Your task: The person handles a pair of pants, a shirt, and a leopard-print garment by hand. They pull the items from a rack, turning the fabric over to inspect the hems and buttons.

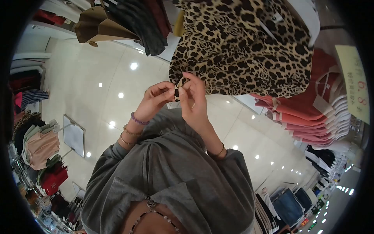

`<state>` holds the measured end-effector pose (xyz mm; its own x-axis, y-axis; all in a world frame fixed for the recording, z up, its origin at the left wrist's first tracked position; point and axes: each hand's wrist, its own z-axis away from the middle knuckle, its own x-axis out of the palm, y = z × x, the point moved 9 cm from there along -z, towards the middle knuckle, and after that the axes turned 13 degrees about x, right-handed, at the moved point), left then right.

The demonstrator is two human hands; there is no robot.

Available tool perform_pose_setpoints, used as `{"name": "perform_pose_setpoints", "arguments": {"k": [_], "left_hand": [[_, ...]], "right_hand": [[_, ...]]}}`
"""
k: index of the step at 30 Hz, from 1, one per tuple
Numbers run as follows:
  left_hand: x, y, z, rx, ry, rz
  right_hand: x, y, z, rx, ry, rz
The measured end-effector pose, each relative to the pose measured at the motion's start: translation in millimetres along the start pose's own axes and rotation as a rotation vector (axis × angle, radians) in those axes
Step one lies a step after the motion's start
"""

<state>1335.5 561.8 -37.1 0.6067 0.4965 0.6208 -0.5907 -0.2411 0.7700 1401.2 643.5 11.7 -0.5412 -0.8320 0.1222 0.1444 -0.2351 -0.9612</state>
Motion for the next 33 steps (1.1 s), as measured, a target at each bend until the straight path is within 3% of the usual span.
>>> {"name": "perform_pose_setpoints", "arguments": {"k": [2, 5, 8, 12, 15, 18, 22, 23, 33], "left_hand": [[-14.8, 19.6, -4.0, 0.085, 0.011, -0.191], [-31.2, 67.5, -6.6, 0.299, -0.028, -0.617], [-55.1, 89.9, 1.0, 0.124, -0.173, -0.439], [-116.8, 139.6, 8.1, 0.307, -0.076, -0.765], [-165.7, 163.6, 24.2, 0.310, 0.003, -0.783], [-209.4, 182.9, 39.6, 0.398, 0.105, -0.724], [-250.2, 182.3, 48.1, 0.422, 0.177, -0.779], [-269.6, 195.6, 50.4, 0.374, 0.198, -0.754], [-436.6, 288.4, 68.8, 0.336, 0.569, -0.661]], "right_hand": [[18.3, 0.4, -10.5, -0.022, 0.018, 0.092], [54.3, 1.8, -26.0, 0.045, -0.058, -0.011], [97.7, 7.7, -44.9, 0.089, -0.080, -0.060], [152.2, 10.3, -75.0, 0.082, -0.018, 0.015], [197.8, 3.8, -101.6, -0.028, 0.001, 0.077], [261.1, -3.8, -126.5, -0.083, -0.081, 0.106], [324.6, 6.5, -146.1, -0.046, -0.239, 0.239], [356.9, -3.3, -154.0, -0.118, -0.289, 0.263], [539.6, 21.0, -276.6, -0.060, -0.552, 0.313]]}}
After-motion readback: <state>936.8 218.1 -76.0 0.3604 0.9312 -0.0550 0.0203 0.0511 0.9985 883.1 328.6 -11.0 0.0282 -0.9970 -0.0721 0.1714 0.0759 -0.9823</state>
